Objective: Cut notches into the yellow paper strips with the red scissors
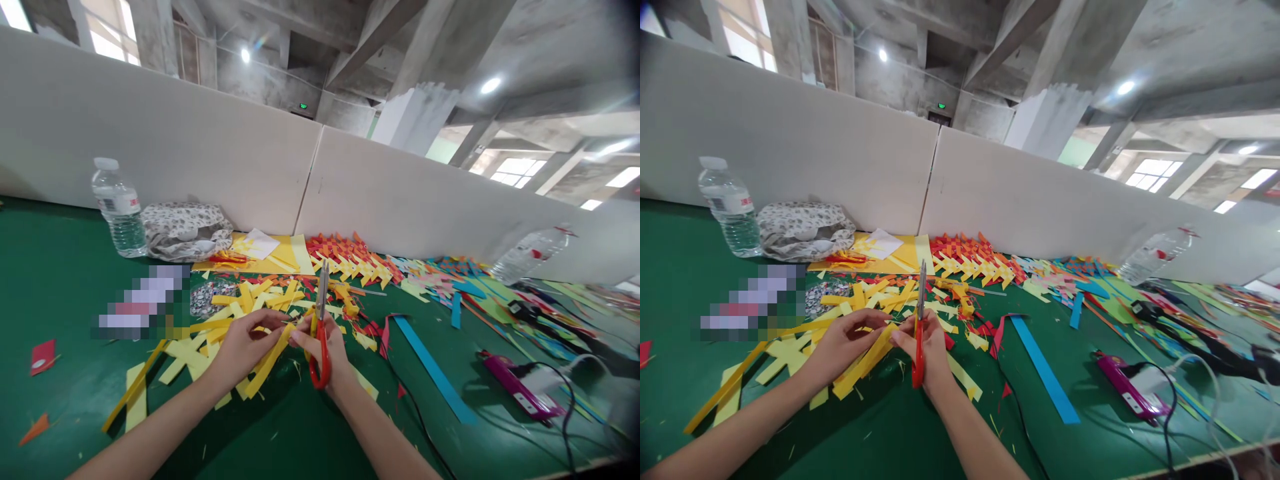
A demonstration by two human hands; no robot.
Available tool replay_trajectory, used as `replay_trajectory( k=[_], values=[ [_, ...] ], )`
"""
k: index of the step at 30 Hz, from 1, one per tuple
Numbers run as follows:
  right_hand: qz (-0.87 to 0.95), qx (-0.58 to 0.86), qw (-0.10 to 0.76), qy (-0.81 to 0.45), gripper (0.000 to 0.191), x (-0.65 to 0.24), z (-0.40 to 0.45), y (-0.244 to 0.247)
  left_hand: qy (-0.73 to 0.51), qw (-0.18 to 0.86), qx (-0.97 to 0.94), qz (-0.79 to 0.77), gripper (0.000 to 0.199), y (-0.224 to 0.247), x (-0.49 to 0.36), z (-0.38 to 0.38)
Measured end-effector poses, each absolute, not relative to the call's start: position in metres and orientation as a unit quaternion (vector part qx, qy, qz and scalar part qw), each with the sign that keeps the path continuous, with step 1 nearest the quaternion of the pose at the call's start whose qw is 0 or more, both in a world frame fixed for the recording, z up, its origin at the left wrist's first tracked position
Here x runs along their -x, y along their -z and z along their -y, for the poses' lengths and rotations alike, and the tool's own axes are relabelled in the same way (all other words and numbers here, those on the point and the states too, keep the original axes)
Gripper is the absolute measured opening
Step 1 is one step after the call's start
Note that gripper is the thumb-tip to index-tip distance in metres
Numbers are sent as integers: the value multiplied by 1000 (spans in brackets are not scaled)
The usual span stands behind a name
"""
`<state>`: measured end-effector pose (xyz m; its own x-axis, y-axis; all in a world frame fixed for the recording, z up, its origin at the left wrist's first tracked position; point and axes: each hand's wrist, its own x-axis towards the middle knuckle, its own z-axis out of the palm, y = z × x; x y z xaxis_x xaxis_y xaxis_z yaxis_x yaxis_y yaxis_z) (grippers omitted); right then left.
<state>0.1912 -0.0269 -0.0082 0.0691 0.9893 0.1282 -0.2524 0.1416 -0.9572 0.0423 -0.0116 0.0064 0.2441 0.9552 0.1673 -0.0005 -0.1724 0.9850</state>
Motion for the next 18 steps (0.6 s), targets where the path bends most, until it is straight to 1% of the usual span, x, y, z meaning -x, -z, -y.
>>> replay_trajectory(
  k=[4,9,13,15,17,18],
  values=[
    [452,427,618,-482,37,-195,24,10,-464,532,-582,-405,21,-5,-44,12],
    [397,443,668,-447,37,-199,22,5,-394,562,-600,-412,23,1,-44,12],
    [344,455,722,-392,30,-206,20,-1,-422,564,-558,-439,26,-3,-40,6],
    [337,467,738,-353,27,-212,19,-2,-453,548,-545,-444,27,-8,-33,1],
    [336,476,752,-308,26,-220,17,-4,-455,497,-578,-460,26,-13,-23,-5],
    [336,477,758,-291,26,-223,16,-5,-436,460,-612,-472,24,-15,-18,-8]
  ],
)
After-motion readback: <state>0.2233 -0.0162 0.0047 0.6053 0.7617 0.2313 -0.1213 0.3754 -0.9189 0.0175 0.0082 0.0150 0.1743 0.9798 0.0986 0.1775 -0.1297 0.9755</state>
